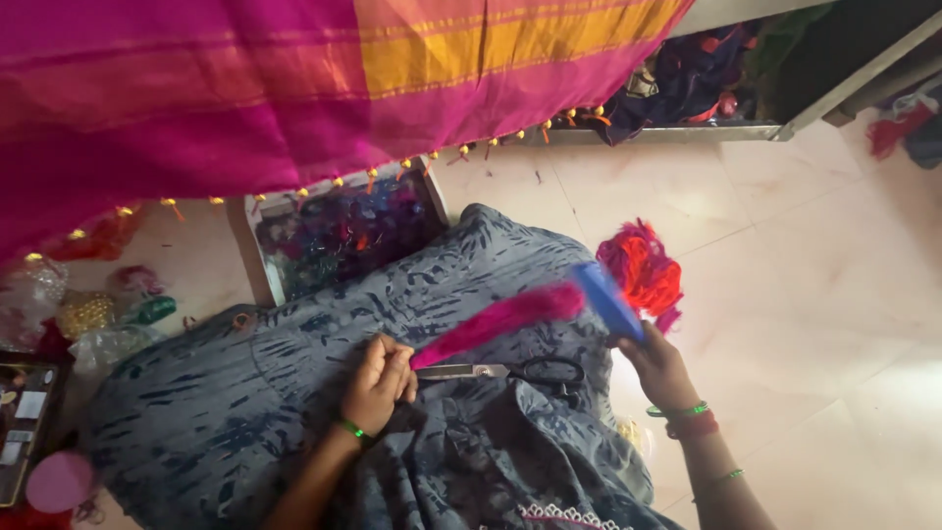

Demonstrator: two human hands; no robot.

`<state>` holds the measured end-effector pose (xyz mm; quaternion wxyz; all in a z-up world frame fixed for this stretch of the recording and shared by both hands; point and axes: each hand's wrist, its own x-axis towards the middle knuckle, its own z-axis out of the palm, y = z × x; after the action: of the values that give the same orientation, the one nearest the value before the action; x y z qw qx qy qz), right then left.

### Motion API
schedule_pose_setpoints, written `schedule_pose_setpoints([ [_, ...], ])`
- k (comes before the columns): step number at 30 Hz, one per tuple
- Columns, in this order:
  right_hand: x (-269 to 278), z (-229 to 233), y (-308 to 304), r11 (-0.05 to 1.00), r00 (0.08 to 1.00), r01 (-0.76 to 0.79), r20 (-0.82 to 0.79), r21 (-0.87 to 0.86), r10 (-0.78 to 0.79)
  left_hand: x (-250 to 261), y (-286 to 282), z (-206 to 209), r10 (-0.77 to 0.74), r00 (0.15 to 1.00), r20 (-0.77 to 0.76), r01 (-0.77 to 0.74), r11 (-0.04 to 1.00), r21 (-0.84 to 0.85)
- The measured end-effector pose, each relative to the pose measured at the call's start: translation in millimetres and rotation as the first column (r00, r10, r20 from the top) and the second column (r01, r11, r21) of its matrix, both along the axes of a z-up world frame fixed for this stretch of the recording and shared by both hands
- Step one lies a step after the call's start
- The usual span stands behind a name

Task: The recorder is decorating the edge of a saree by combing pink thread and tying tassels onto the fabric border.

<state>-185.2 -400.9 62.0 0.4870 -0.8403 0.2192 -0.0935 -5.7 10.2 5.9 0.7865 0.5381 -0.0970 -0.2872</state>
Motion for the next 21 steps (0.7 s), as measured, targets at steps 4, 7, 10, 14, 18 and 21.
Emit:
schedule_pose_setpoints([
  [4,13.1,43.9,32.0,0.9,0.969,0.159,0.109,0.406,-0.22,0.5,-4.2,-3.8,-0.046,0.998,0.031,0.046,0.999,0.001],
  [7,19.4,39.0,39.7,0.878,0.928,0.305,0.09,0.369,-0.361,-0.6,-2.1,-2.4,-0.073,0.996,0.055,0.072,0.997,0.02],
  [10,21.3,24.2,54.5,0.961,0.964,0.246,-0.071,-0.126,-0.256,-2.8,2.8,1.1,-0.068,0.995,0.075,0.066,0.998,0.021],
  [14,30.9,50.3,60.0,0.636,0.978,-0.182,-0.207,-0.75,0.035,4.0,6.1,-1.7,-0.017,0.994,0.112,0.015,1.0,0.022],
  [18,34.2,41.4,29.5,0.802,0.933,0.044,-0.263,-0.595,-0.246,-8.4,2.8,-11.9,-0.006,0.995,0.097,0.004,1.0,0.018],
  [21,29.3,8.4,14.7,0.883,0.992,0.102,-0.02,-0.457,-0.125,2.8,-2.4,21.8,0.018,0.994,0.111,-0.021,1.0,0.023],
])
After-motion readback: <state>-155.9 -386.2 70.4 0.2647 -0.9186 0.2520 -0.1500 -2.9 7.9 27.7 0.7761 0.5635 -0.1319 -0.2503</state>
